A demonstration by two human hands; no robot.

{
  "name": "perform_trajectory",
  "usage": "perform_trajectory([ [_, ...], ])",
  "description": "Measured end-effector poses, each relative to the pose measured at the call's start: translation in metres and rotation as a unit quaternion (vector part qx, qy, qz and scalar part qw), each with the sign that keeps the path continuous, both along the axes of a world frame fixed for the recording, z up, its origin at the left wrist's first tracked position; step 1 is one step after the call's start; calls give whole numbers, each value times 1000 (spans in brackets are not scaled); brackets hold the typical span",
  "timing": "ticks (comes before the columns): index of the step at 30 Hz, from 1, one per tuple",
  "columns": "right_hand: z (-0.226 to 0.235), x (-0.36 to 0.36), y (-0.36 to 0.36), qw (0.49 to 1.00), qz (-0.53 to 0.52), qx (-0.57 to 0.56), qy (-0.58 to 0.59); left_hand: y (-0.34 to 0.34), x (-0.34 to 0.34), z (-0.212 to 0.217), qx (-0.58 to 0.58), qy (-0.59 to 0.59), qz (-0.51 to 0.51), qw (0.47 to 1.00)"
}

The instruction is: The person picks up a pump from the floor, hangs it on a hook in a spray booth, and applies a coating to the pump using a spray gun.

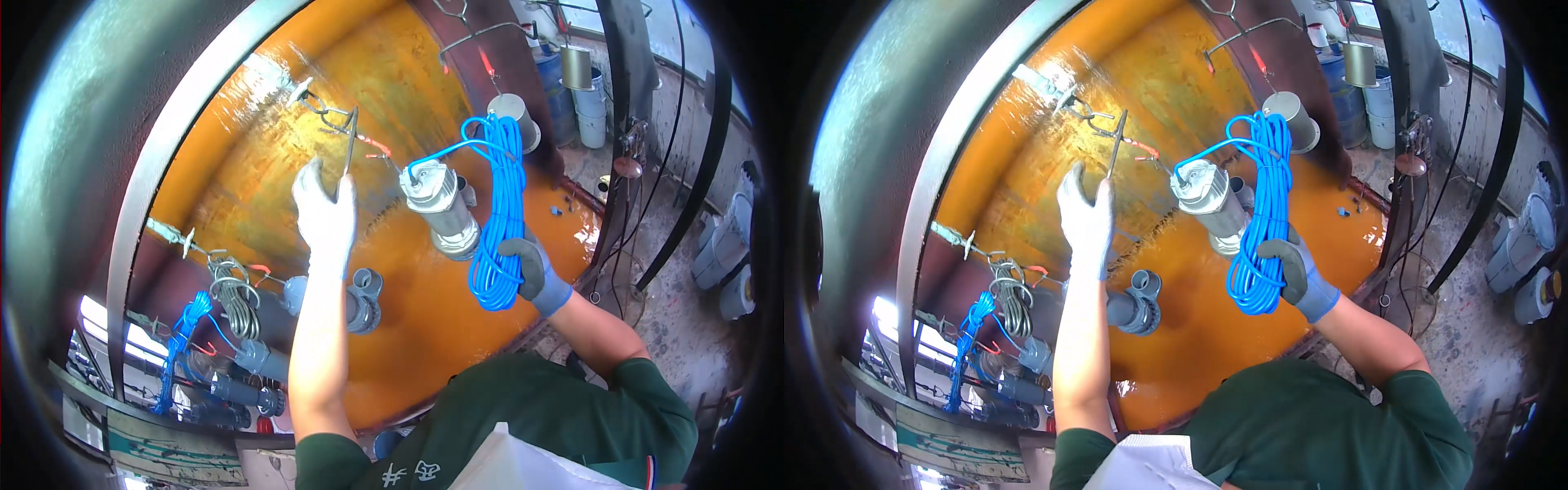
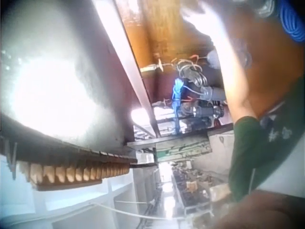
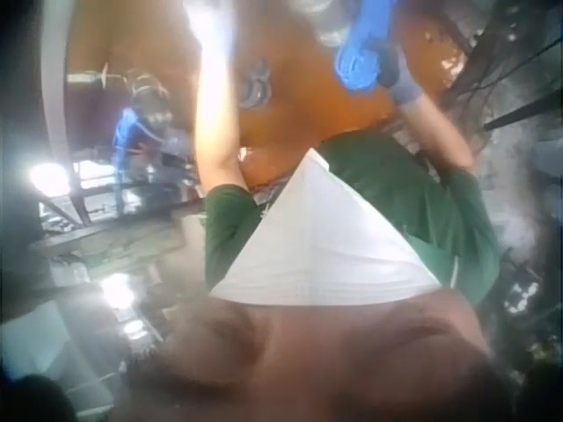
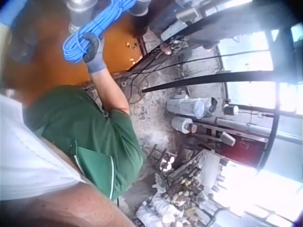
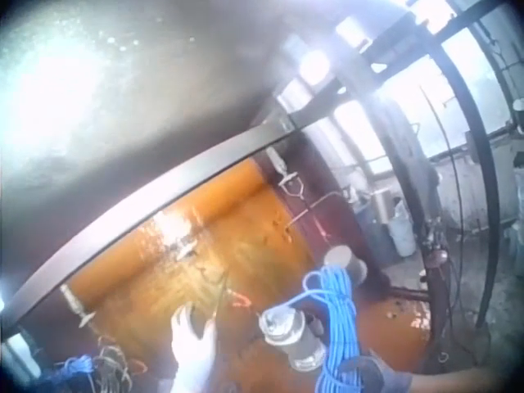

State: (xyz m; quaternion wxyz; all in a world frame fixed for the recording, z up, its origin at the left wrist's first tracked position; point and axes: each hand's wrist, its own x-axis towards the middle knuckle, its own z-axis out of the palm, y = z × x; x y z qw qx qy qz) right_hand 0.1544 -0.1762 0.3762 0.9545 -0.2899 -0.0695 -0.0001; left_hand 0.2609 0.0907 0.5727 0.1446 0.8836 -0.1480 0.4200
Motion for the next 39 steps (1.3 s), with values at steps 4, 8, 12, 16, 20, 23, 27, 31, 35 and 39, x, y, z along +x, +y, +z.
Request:
perform_trajectory([
  [4,-11,-3,-13,997,-31,-61,-41,53,5,-18,-36,0,7,999],
  [8,-32,-2,-29,981,-59,-167,-81,33,-13,-31,-226,140,-87,960],
  [12,-52,-11,-48,947,-69,-300,-88,21,-18,-33,-213,99,-118,965],
  [16,-23,-15,-67,741,-195,-611,-197,10,-20,-24,-188,101,-182,960],
  [20,28,-7,-73,507,-250,-758,-325,-14,-32,-10,-200,162,-263,930],
  [23,53,-3,-61,433,-279,-769,-379,-12,-33,-4,-148,184,-255,938],
  [27,74,0,-38,453,-334,-719,-407,28,-24,-19,-284,233,-343,864],
  [31,111,5,-24,367,-413,-703,-449,55,-37,-14,-413,343,-355,765],
  [35,169,21,-6,301,-464,-679,-483,83,-45,7,-455,253,-455,723],
  [39,218,78,33,378,-471,-634,-482,101,-3,66,-579,48,-424,694],
])
